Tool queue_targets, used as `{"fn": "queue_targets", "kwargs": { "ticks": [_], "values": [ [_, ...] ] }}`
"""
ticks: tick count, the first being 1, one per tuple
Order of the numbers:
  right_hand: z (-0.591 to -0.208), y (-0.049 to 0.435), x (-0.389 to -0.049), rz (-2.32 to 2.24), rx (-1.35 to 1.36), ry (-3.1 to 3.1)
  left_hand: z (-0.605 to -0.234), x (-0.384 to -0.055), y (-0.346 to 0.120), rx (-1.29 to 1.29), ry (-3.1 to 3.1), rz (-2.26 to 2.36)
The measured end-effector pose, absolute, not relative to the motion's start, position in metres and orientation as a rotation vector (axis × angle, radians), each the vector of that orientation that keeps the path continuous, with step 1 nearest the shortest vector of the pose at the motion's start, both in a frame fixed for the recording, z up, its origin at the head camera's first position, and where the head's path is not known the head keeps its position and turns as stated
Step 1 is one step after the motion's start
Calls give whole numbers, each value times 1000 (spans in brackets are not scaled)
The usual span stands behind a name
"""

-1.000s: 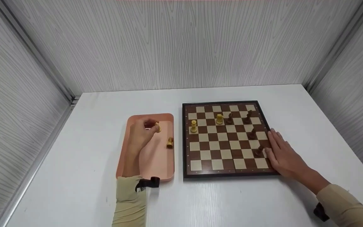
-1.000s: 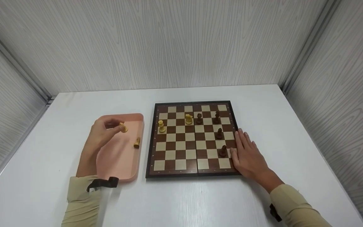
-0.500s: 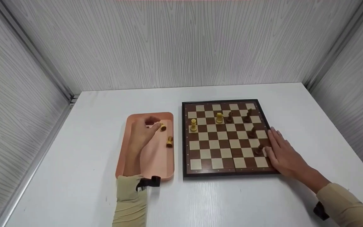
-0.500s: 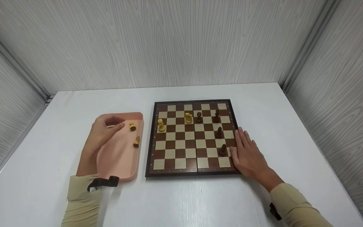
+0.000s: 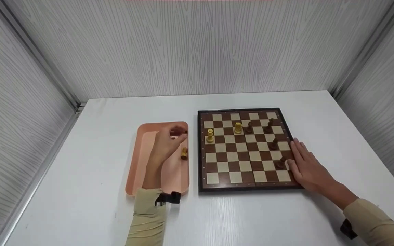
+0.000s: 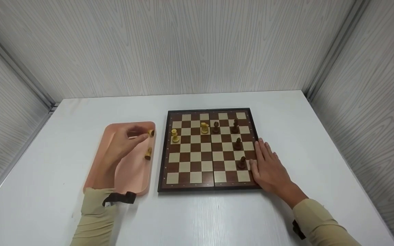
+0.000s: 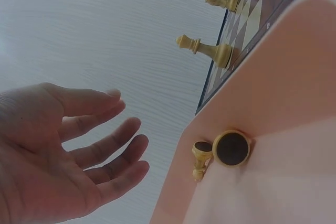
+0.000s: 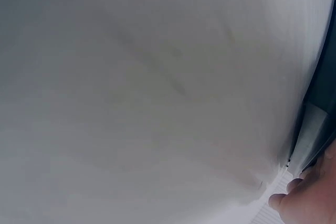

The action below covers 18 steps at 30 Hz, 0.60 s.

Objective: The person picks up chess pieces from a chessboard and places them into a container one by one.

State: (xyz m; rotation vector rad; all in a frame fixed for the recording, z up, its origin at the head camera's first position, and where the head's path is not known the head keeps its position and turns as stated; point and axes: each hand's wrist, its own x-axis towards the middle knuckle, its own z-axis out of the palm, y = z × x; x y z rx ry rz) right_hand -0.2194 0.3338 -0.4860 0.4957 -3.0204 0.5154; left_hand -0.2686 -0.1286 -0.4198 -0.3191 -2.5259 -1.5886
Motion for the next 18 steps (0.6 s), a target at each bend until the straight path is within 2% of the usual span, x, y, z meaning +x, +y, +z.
{"fn": "queue_targets", "kwargs": {
  "ticks": [18],
  "values": [
    [-484, 334, -220, 536, 482, -3044, -429, -285, -85, -402, -2553, -1647]
  ]
}}
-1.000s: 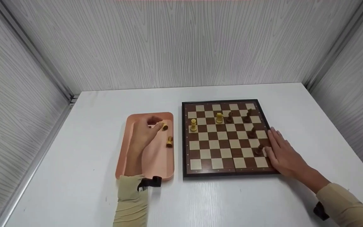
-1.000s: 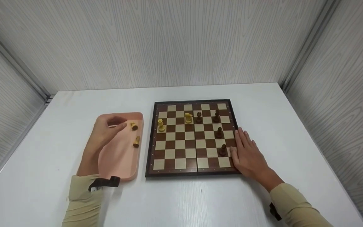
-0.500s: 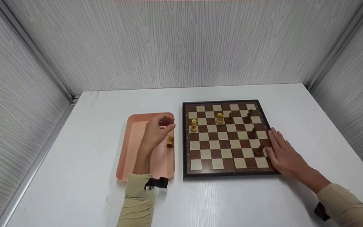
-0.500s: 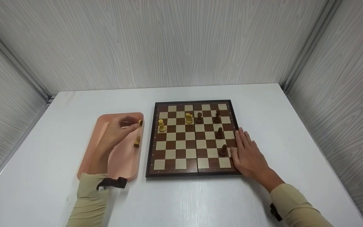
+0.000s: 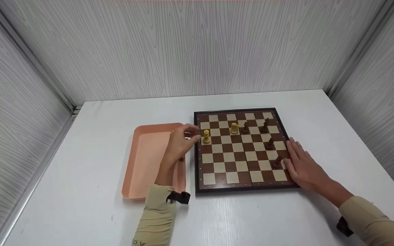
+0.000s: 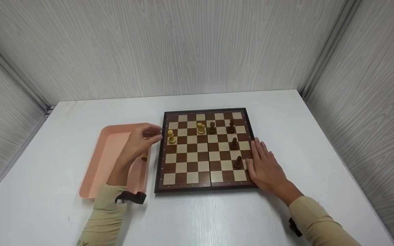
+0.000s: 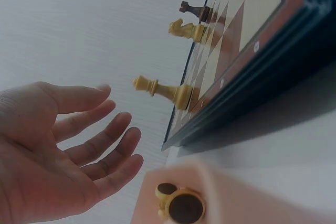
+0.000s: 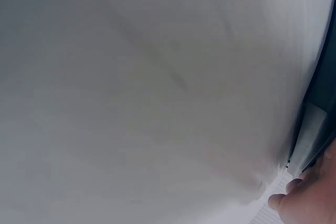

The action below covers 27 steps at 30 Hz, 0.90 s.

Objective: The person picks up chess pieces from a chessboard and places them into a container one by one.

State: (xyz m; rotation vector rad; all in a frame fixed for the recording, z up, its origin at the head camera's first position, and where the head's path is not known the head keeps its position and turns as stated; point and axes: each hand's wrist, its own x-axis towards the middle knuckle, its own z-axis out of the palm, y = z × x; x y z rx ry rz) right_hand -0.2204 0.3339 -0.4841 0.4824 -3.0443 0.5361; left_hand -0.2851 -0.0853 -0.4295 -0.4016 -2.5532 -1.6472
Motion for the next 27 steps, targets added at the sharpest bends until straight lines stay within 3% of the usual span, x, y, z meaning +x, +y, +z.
{"fn": "queue_targets", "kwargs": {
  "ticks": [8, 27],
  "values": [
    [-484, 333, -221, 519, 491, -3038, -432, -295, -73, -435, -2582, -1594],
    [-485, 334, -221, 516, 490, -3049, -440, -306, -53, -246, -2807, -1445]
  ]
}}
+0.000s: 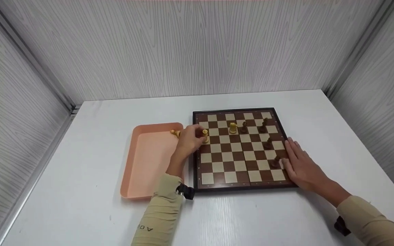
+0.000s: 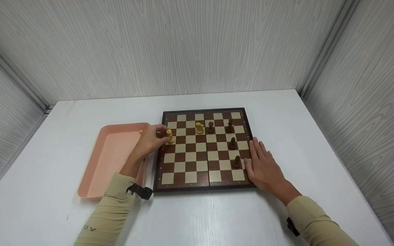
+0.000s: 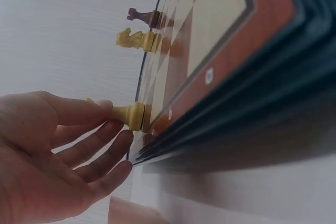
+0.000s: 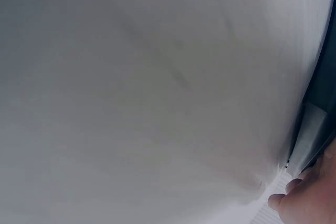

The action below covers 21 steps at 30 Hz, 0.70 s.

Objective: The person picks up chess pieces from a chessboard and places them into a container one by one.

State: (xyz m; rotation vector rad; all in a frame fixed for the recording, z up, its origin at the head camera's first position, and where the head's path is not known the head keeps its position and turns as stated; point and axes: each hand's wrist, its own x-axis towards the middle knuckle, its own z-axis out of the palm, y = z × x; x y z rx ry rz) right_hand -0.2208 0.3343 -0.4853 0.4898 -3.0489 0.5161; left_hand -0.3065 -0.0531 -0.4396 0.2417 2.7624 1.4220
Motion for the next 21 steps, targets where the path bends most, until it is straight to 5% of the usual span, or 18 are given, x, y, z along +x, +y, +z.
{"fn": "queue_targets", "kwargs": {
  "ticks": [21],
  "values": [
    [-488, 335, -220, 509, 490, -3017, -442, -310, -49, 322, 2838, 1447]
  ]
}}
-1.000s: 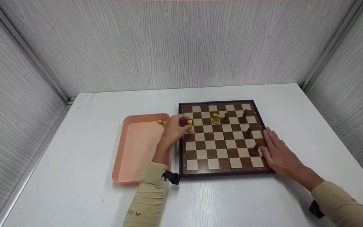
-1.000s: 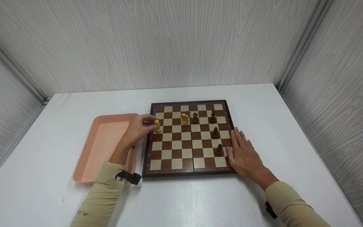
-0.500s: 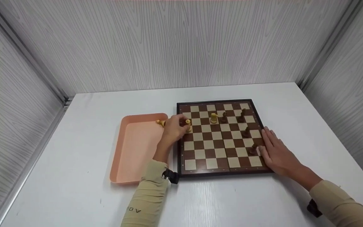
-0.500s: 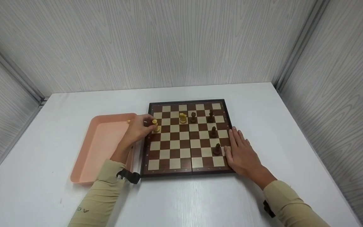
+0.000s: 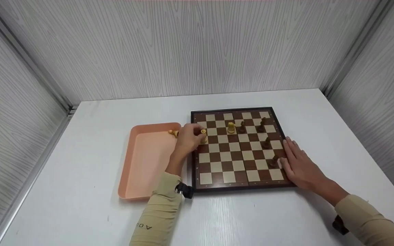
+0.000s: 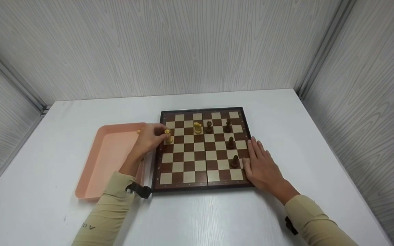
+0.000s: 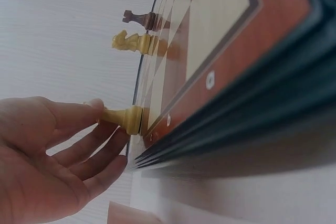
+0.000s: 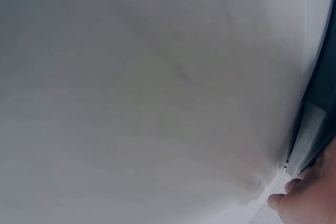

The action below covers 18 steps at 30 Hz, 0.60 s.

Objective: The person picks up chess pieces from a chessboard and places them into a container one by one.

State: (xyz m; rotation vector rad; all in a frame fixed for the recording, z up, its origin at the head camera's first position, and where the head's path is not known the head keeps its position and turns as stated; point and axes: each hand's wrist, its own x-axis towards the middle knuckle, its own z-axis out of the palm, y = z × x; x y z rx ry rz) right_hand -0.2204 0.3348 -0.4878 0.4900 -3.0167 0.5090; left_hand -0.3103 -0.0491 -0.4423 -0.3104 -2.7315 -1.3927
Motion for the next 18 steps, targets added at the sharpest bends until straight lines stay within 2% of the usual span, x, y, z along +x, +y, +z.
{"fn": "queue_targets", "kwargs": {
  "ticks": [18],
  "values": [
    [-486, 334, -220, 505, 492, -3028, -417, -303, -54, -319, -2676, -1504]
  ]
}}
